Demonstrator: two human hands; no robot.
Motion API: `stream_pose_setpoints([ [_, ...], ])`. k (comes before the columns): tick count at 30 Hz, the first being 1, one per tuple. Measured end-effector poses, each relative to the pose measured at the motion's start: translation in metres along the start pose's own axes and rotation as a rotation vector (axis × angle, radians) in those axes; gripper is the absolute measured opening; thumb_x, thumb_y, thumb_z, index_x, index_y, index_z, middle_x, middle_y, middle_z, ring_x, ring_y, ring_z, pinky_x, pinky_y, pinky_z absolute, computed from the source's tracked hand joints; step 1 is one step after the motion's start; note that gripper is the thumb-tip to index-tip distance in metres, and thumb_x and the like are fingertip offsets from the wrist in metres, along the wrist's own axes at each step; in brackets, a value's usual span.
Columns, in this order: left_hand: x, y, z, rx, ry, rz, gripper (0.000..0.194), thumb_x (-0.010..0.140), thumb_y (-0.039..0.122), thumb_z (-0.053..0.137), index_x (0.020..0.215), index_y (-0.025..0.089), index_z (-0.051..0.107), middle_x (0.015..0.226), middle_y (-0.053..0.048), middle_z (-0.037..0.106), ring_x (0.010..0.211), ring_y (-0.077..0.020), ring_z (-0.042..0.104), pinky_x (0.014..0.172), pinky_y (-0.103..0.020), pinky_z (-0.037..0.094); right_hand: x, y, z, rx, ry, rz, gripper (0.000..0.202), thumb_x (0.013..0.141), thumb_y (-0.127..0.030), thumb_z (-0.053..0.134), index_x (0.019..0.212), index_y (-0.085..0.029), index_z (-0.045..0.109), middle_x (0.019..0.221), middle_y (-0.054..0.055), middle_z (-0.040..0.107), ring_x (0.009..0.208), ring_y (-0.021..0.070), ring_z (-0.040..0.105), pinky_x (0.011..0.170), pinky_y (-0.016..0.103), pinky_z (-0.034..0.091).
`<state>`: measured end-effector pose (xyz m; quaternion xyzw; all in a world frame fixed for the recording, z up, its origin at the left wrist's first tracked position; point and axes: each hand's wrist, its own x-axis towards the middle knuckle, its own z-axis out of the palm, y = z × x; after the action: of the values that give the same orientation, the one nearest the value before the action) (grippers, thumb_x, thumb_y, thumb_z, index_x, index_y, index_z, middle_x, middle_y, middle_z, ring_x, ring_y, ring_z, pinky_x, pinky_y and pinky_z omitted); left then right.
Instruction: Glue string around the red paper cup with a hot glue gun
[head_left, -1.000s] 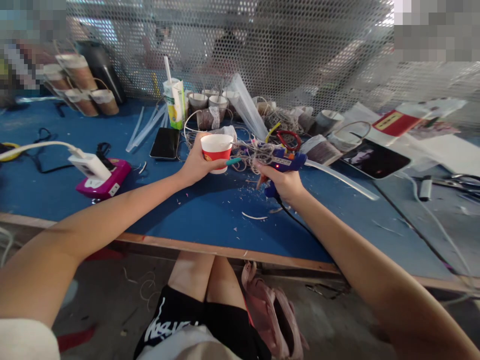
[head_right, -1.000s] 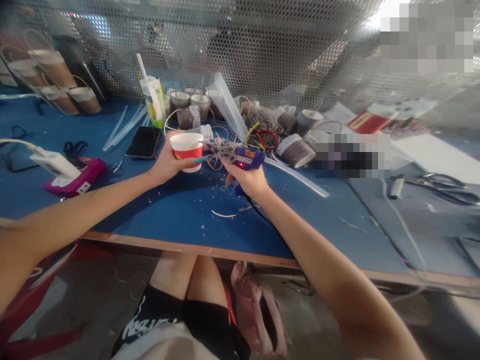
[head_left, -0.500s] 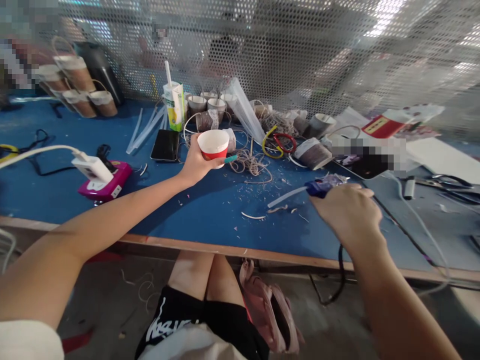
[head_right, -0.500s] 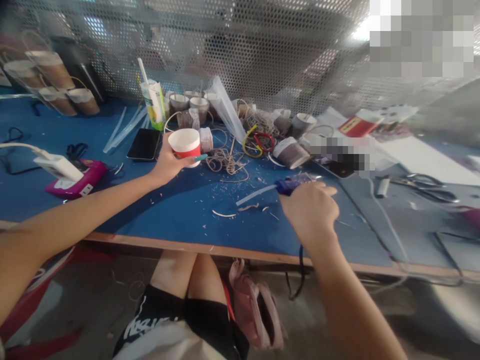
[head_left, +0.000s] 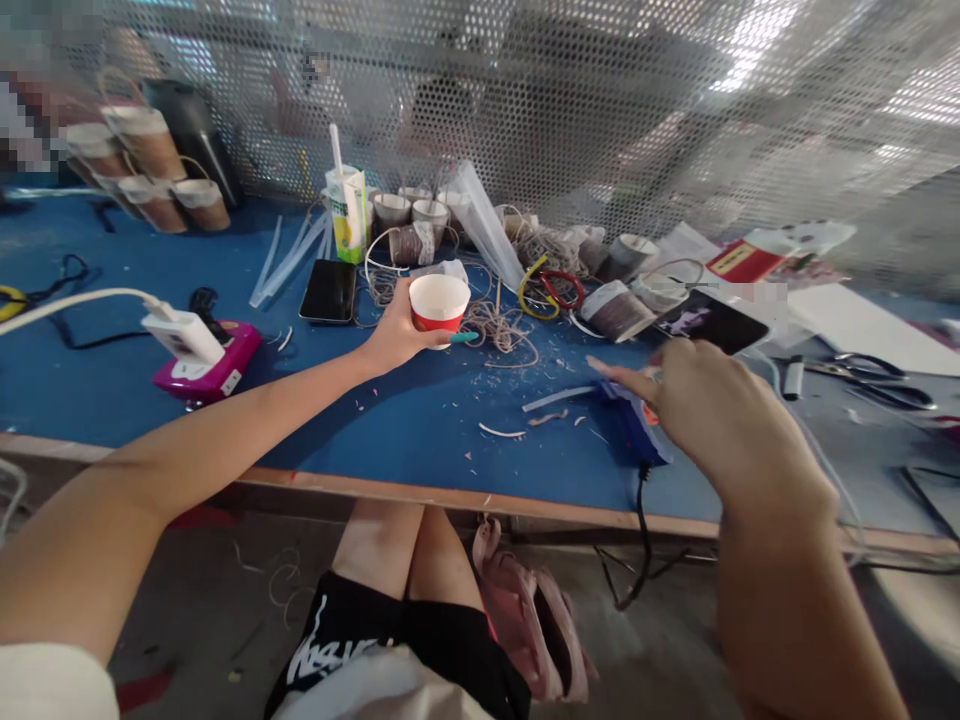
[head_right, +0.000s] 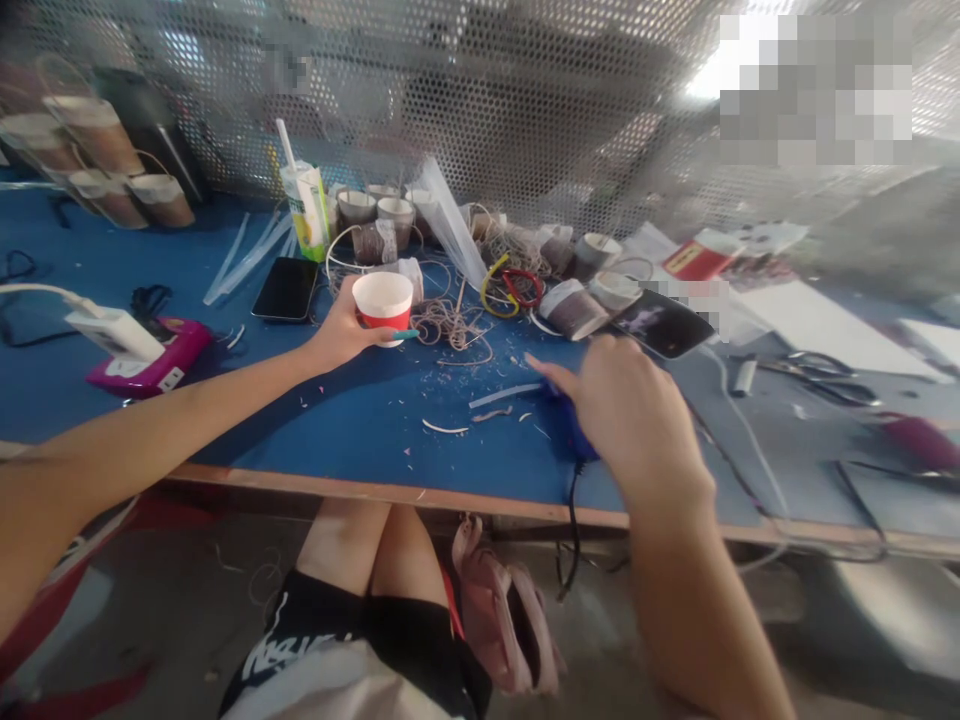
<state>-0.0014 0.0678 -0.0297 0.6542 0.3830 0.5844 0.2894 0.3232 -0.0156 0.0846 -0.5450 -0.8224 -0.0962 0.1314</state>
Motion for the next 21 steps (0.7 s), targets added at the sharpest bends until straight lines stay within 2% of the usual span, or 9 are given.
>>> stream_pose_setpoints([
  [1, 0.0, 0.001, 0.0, -0.006, -0.003, -0.006, 0.083, 0.05, 0.05, 0.092, 0.113, 0.025, 0.043, 0.114, -0.006, 0.06, 0.11, -0.0278, 0.061, 0.099, -0.053, 0.051, 0.007, -0.014, -0.001, -0.046, 0.054, 0.026, 0.053, 0.093, -0.066, 0.033, 0.085, -0.024, 0.063, 0.078, 0.017, 0.061, 0.072, 0.0354, 0.061, 0.064, 0.05, 0.049],
  [2, 0.0, 0.002, 0.0, -0.011, -0.005, -0.012, 0.082, 0.05, 0.049, 0.092, 0.113, 0.025, 0.043, 0.114, -0.006, 0.061, 0.11, -0.0276, 0.061, 0.1, -0.053, 0.051, 0.017, -0.026, 0.001, -0.027, 0.068, -0.033, 0.049, 0.096, -0.061, 0.032, 0.087, -0.023, 0.062, 0.087, 0.018, 0.063, 0.08, 0.0336, 0.062, 0.072, 0.048, 0.05],
  [4, 0.0, 0.005, 0.0, -0.014, -0.006, -0.025, 0.081, 0.051, 0.048, 0.091, 0.112, 0.025, 0.043, 0.114, -0.006, 0.06, 0.11, -0.0276, 0.061, 0.1, -0.052, 0.05, 0.039, -0.043, 0.014, 0.047, -0.033, -0.292, 0.043, 0.101, -0.047, 0.029, 0.089, -0.02, 0.06, 0.093, 0.016, 0.065, 0.089, 0.0298, 0.061, 0.088, 0.047, 0.049],
  [5, -0.001, 0.007, 0.0, -0.013, -0.007, -0.032, 0.081, 0.051, 0.049, 0.09, 0.111, 0.024, 0.043, 0.115, -0.007, 0.06, 0.111, -0.0279, 0.06, 0.101, -0.052, 0.05, 0.05, -0.047, 0.025, 0.028, -0.082, -0.375, 0.04, 0.102, -0.042, 0.031, 0.089, -0.017, 0.06, 0.093, 0.015, 0.065, 0.091, 0.0294, 0.061, 0.09, 0.046, 0.047],
  [9, -0.001, 0.014, 0.001, -0.034, -0.039, -0.048, 0.082, 0.052, 0.054, 0.088, 0.111, 0.023, 0.04, 0.115, -0.009, 0.059, 0.113, -0.0286, 0.06, 0.101, -0.051, 0.049, 0.079, -0.042, 0.066, -0.215, -0.17, -0.563, 0.033, 0.099, -0.037, 0.045, 0.092, -0.011, 0.065, 0.095, 0.017, 0.065, 0.089, 0.0281, 0.056, 0.081, 0.039, 0.045],
  [12, 0.0, 0.015, 0.001, -0.059, -0.051, -0.041, 0.082, 0.052, 0.06, 0.087, 0.108, 0.024, 0.039, 0.111, -0.007, 0.06, 0.109, -0.0272, 0.061, 0.1, -0.05, 0.05, 0.083, -0.036, 0.083, -0.221, -0.234, -0.681, 0.03, 0.1, -0.033, 0.044, 0.099, -0.013, 0.067, 0.099, 0.015, 0.067, 0.089, 0.025, 0.055, 0.078, 0.034, 0.042],
  [17, 0.0, 0.01, 0.0, -0.055, -0.074, -0.032, 0.082, 0.054, 0.063, 0.085, 0.109, 0.024, 0.04, 0.114, -0.008, 0.059, 0.111, -0.0274, 0.06, 0.1, -0.049, 0.05, 0.08, -0.038, 0.087, -0.12, -0.266, -0.712, 0.03, 0.1, -0.022, 0.04, 0.089, -0.016, 0.067, 0.091, 0.012, 0.068, 0.088, 0.0222, 0.053, 0.076, 0.031, 0.039],
  [21, 0.001, 0.006, 0.0, -0.052, -0.101, -0.022, 0.079, 0.057, 0.059, 0.085, 0.113, 0.024, 0.04, 0.119, -0.009, 0.058, 0.116, -0.0283, 0.059, 0.102, -0.05, 0.049, 0.08, -0.041, 0.083, -0.056, -0.156, -0.649, 0.035, 0.1, -0.026, 0.037, 0.08, -0.019, 0.064, 0.081, 0.01, 0.066, 0.086, 0.0222, 0.052, 0.075, 0.032, 0.038],
])
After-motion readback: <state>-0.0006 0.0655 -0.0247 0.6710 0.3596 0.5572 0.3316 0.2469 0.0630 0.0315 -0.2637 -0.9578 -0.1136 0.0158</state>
